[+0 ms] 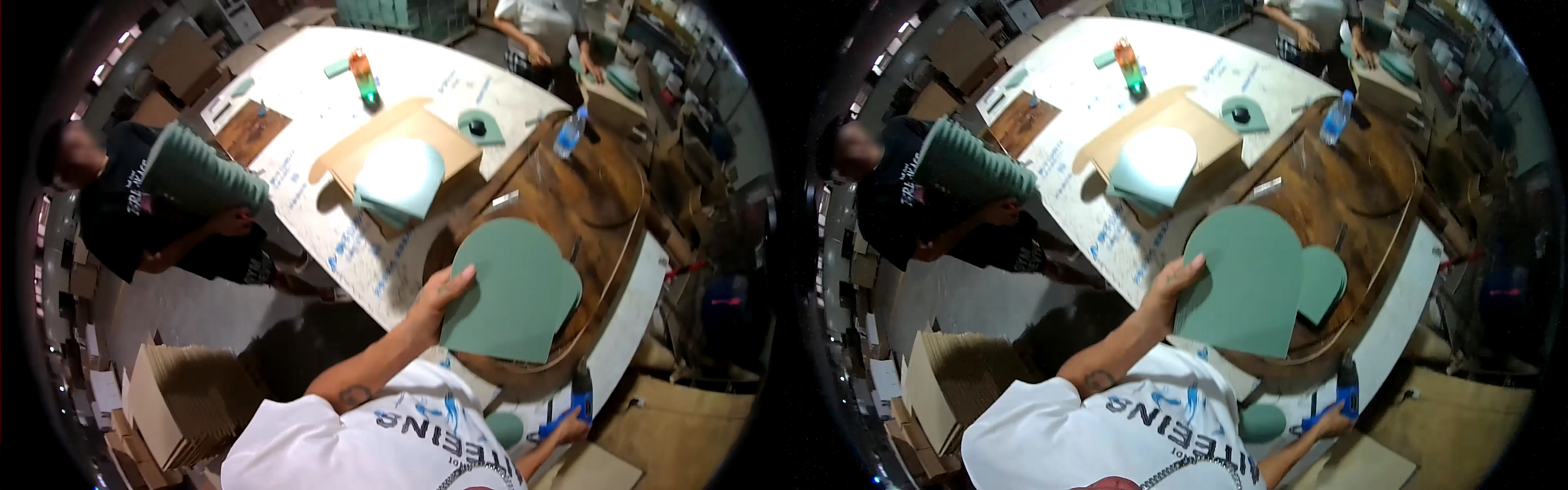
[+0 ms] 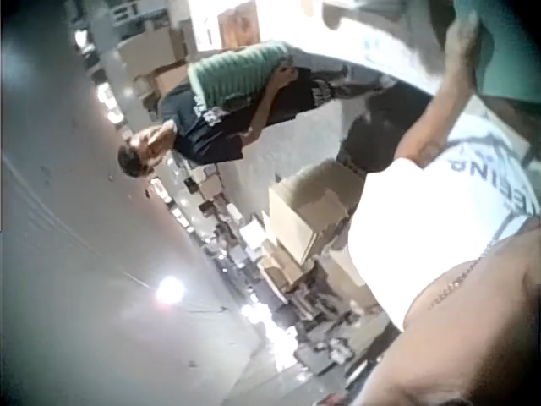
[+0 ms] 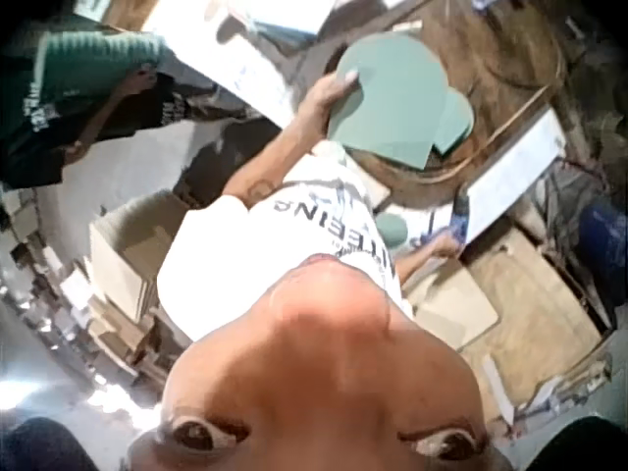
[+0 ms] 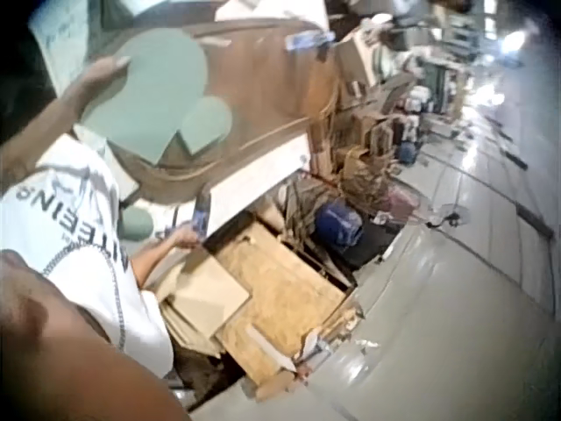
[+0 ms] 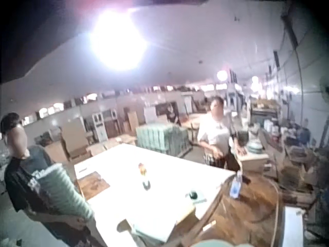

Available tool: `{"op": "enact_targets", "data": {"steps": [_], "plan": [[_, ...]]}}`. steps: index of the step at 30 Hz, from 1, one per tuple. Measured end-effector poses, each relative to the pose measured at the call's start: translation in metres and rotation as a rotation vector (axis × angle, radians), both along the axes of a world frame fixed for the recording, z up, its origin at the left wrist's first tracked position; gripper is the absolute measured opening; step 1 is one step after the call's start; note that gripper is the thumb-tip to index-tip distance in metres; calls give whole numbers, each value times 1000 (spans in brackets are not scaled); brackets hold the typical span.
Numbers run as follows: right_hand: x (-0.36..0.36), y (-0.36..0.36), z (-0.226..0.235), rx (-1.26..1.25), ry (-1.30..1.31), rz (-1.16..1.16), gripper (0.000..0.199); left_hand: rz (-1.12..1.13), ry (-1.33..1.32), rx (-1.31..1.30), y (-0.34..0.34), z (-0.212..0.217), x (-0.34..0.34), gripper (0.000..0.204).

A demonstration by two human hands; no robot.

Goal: The person uses a heat gun to apply heat to the edges of light green, semi-circular wooden parts. They rotate the parts to heat different sections and inspect the surface by running their fingers over it. The person places the finished parts on a stack of similar items on the workbench.

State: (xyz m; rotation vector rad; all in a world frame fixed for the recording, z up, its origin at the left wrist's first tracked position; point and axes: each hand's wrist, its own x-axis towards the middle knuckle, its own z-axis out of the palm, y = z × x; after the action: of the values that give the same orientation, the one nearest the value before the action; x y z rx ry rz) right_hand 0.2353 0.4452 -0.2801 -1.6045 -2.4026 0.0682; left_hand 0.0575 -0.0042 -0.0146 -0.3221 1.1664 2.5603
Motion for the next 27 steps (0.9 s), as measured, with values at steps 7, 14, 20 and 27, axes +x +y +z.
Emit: {"op": "enact_targets", "data": {"steps": [7, 14, 20, 27], "plan": [[17, 5, -58, -360, 77, -130, 61, 37, -43, 112, 1, -5, -4, 44], [10, 17, -32, -415, -29, -139, 73, 95, 31, 46, -4, 0, -11, 44], [-7, 11, 56, -442, 443, 118, 63, 288, 165, -85, -28, 19, -26, 39], [-48, -8, 191, -354, 741, 611, 43, 249, 357, -82, -28, 25, -29, 38]]}}
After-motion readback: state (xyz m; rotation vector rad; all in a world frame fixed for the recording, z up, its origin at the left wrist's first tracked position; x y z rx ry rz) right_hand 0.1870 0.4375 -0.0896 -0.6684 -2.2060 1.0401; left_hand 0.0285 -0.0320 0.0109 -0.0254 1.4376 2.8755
